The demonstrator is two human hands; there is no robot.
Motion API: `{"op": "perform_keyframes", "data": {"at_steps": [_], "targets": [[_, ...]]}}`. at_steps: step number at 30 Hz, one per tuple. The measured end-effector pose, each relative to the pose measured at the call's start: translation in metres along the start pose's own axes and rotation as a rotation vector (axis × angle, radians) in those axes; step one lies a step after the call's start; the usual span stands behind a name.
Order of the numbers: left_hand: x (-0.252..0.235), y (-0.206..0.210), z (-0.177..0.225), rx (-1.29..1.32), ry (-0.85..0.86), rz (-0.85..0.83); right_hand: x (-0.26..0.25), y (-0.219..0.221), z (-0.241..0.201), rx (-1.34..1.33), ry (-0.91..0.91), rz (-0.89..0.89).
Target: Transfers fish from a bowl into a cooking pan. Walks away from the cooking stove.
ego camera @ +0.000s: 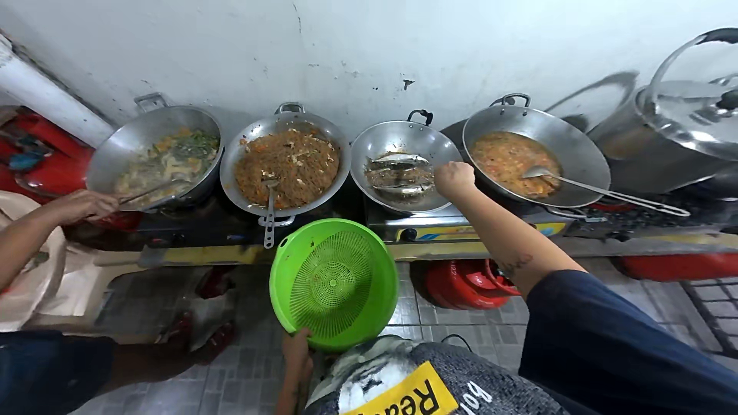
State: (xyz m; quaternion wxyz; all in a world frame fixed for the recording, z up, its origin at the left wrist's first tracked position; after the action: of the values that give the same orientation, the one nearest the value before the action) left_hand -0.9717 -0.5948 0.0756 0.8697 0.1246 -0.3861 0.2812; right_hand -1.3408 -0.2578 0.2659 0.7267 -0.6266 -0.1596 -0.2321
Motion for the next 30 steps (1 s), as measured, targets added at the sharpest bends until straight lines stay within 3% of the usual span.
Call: {"op": "perform_keyframes", "data": {"at_steps": [12, 22, 30], "targets": [[0.005, 0.002, 0.002, -0.02, 0.009, 0.027, -0.003, -0.024, 0.023, -0.106, 0.037, 0.112], [0.005, 0.002, -0.002, -0.02, -0.025, 0.026, -0.03, -0.003, -0.013, -0.009, -0.067, 0.036], [0.006, 0.014, 0.007, -0.083, 0.026, -0.05, -0.024, 0.002, 0.018, -0.092, -0.069, 0.164]]}}
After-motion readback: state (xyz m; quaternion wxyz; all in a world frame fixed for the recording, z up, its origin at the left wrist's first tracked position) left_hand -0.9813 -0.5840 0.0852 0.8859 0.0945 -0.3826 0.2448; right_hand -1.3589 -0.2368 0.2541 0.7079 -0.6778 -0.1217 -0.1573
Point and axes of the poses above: each hand's wrist, its own x-axis away from the middle knuckle, its own y-axis out of the palm, z = x × y, the point moved 8 cm from there along -x, towards the middle knuckle, and after that the axes turned 12 degrees about -z, right-handed, at the moved point
